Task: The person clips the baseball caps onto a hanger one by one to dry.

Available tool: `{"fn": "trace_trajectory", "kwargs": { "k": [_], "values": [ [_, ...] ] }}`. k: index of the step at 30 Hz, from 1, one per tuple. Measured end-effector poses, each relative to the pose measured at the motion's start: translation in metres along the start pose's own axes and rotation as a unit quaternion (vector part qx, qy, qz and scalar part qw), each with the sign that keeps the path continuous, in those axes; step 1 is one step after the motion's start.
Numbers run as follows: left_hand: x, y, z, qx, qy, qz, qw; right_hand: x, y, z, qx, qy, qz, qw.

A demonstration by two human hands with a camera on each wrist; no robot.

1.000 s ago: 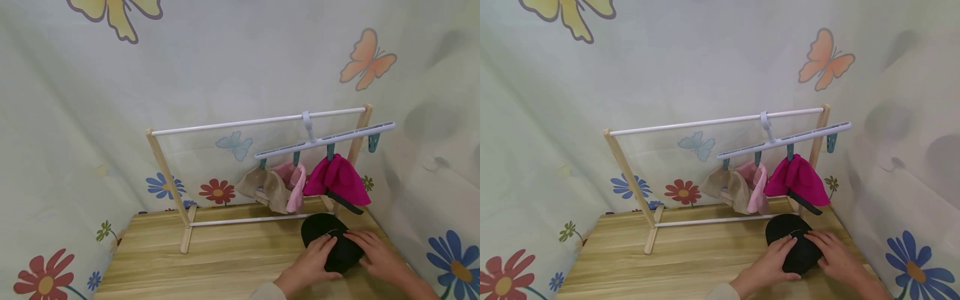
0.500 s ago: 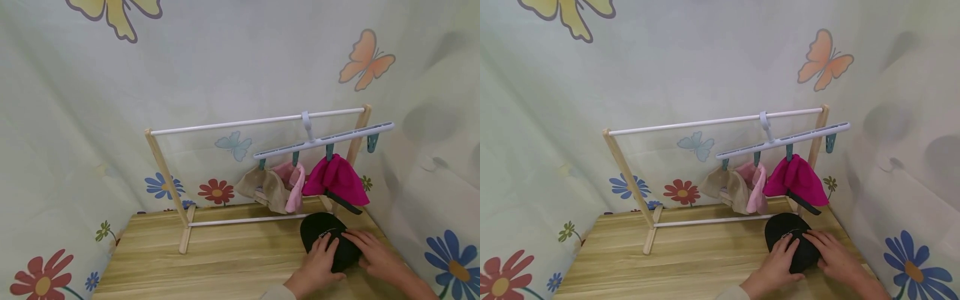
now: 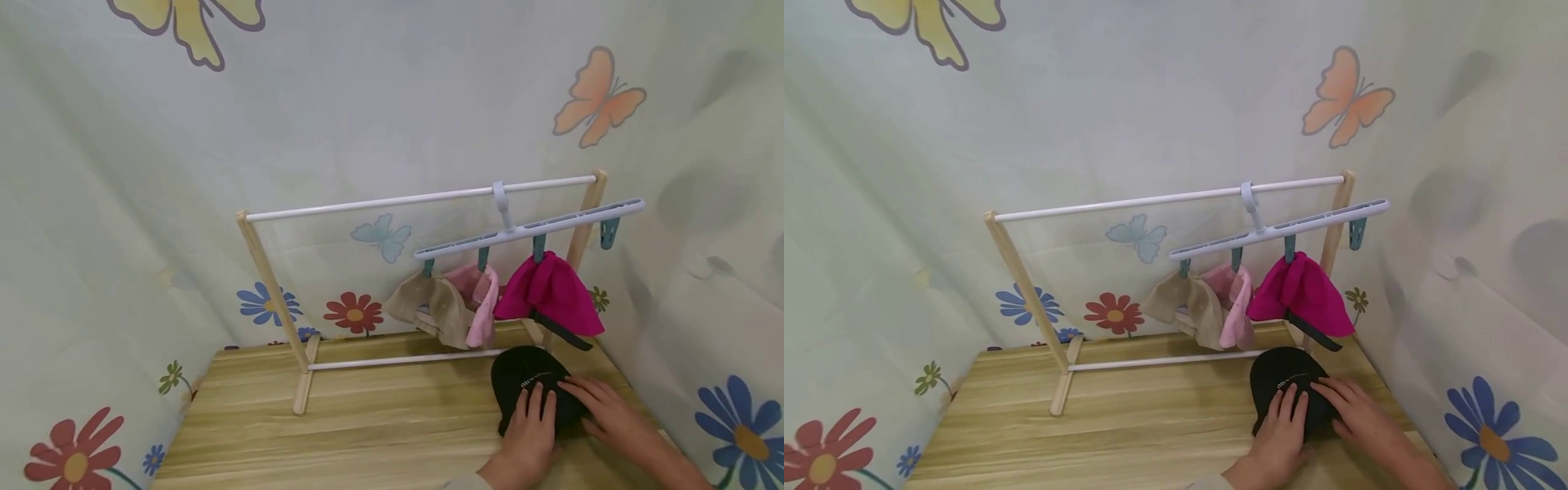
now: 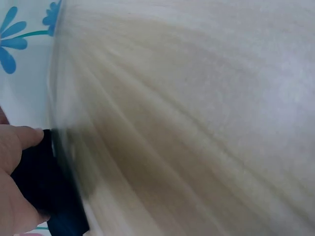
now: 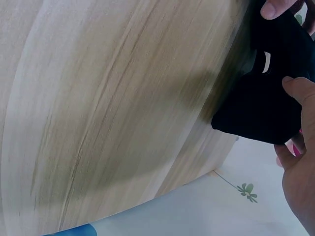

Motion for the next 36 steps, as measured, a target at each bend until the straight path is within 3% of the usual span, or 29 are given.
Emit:
{"fn": "trace_trajectory", "kwargs": {
  "k": [9, 17, 26, 30, 36],
  "values": [
    [-0.001, 0.001, 0.003, 0.016, -0.017, 0.055, 0.9982, -0.002, -0.002, -0.002, -0.015, -0.005, -0.003, 0.9999],
    [0.002, -0.003, -0.001, 0.013, 0.012, -0.002, 0.9998, 0.000, -0.003, -0.003, -0.047, -0.029, -0.011, 0.9984],
    [0.003, -0.004, -0.003, 0.017, 0.024, -0.002, 0.9996, -0.003, -0.004, -0.002, -0.048, -0.021, 0.005, 0.9986],
    [0.005, -0.004, -0.005, 0.017, 0.044, -0.015, 0.9988, -0.005, -0.004, -0.002, -0.038, -0.010, 0.018, 0.9990],
    [0.007, -0.004, -0.008, 0.016, 0.067, -0.010, 0.9976, -0.009, -0.005, -0.002, -0.035, -0.005, 0.031, 0.9989]
  ]
}}
Point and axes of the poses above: each hand's wrist, its own y-axis away from the middle knuckle, its own x-axis out of the back of the hand, z = x × y, the point moved 2 cm from there along -y, towards the middle knuckle, and after that the axes turned 5 degrees about x, right-handed, at the moved point
